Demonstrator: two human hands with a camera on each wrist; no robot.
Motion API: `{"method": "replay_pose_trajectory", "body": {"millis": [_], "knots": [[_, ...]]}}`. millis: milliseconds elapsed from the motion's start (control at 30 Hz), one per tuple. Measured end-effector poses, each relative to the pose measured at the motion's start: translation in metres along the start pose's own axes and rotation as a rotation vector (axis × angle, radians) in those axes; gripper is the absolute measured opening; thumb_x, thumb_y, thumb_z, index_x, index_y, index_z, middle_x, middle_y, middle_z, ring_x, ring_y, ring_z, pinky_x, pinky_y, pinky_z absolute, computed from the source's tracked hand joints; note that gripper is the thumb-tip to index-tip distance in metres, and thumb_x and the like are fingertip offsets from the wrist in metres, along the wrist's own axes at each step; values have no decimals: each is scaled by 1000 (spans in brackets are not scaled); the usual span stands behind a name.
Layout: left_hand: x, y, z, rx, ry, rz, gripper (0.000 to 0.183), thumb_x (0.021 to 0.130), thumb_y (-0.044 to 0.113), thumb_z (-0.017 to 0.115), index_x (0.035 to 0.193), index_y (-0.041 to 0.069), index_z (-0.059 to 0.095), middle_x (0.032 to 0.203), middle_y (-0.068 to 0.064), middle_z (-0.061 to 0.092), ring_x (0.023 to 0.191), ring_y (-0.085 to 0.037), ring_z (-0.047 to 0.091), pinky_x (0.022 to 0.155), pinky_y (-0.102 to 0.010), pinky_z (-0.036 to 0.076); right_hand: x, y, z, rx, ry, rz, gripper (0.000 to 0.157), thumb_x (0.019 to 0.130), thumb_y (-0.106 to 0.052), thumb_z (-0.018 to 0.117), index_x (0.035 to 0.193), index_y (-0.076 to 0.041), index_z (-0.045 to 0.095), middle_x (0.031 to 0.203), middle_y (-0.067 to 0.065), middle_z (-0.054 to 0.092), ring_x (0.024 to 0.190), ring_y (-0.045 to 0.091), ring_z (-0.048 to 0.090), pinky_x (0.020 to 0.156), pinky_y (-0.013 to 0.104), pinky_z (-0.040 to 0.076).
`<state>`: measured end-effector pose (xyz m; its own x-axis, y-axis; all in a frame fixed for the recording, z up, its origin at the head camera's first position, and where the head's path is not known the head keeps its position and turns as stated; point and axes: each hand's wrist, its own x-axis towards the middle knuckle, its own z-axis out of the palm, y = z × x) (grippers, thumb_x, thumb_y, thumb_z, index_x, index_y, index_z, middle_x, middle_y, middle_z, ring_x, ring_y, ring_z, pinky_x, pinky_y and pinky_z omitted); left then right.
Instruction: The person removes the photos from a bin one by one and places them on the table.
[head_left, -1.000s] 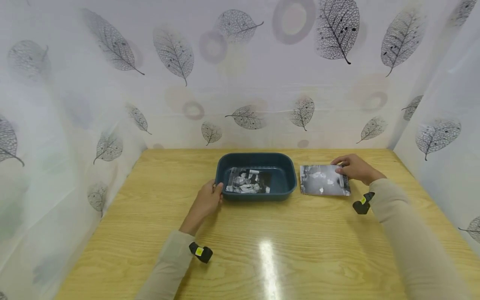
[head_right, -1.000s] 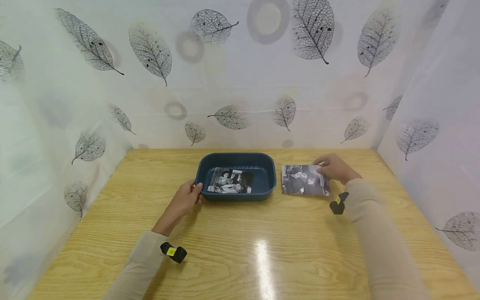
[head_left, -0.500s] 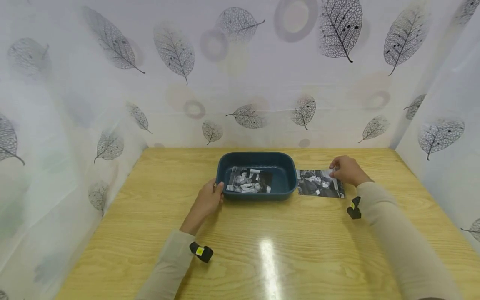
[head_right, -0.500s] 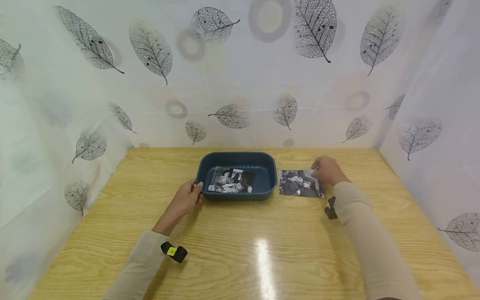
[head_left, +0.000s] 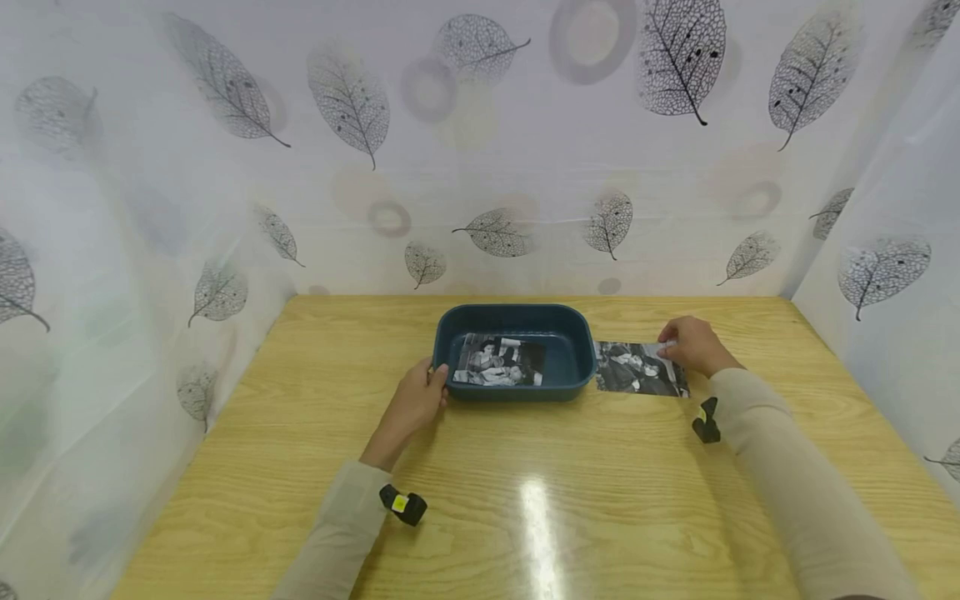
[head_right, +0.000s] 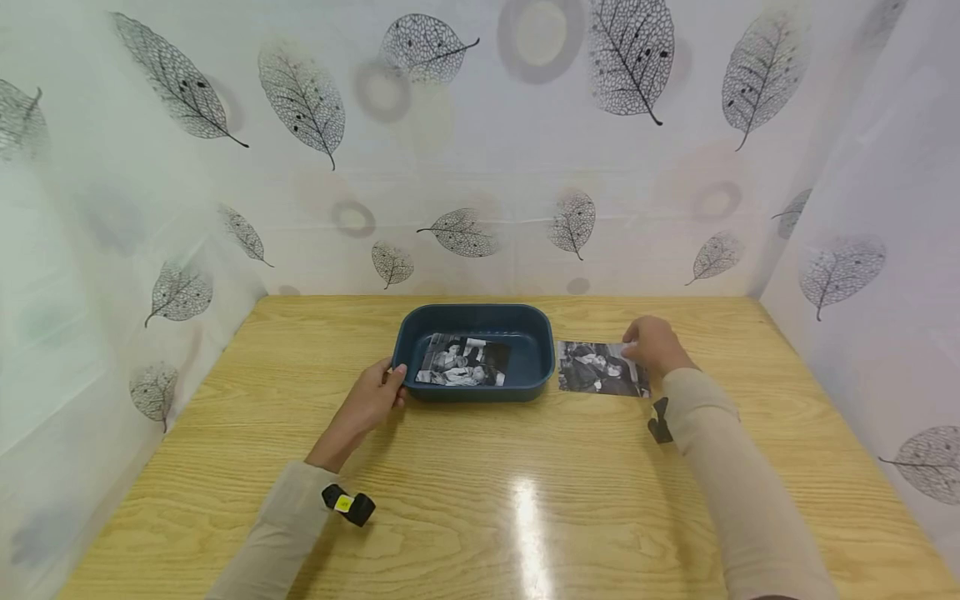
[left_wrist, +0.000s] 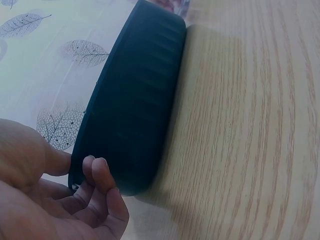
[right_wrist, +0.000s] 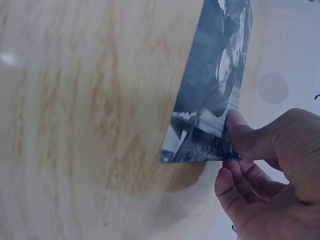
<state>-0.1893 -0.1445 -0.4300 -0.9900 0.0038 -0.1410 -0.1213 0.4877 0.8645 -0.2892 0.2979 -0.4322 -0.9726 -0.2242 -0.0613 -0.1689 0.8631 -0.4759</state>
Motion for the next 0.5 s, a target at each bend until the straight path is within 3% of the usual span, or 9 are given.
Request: {"method": "replay_pose_trajectory", "body": {"millis": [500], "knots": [[0, 0, 1, -9, -4, 3, 30, 111, 22, 41, 125, -1, 54, 86, -10, 60, 75, -19, 59, 63, -29, 44, -2, 3, 0, 6, 5, 8, 21, 89, -3, 74, 98, 14, 67, 99, 30, 66, 90, 43, 62, 79, 56, 51]]}}
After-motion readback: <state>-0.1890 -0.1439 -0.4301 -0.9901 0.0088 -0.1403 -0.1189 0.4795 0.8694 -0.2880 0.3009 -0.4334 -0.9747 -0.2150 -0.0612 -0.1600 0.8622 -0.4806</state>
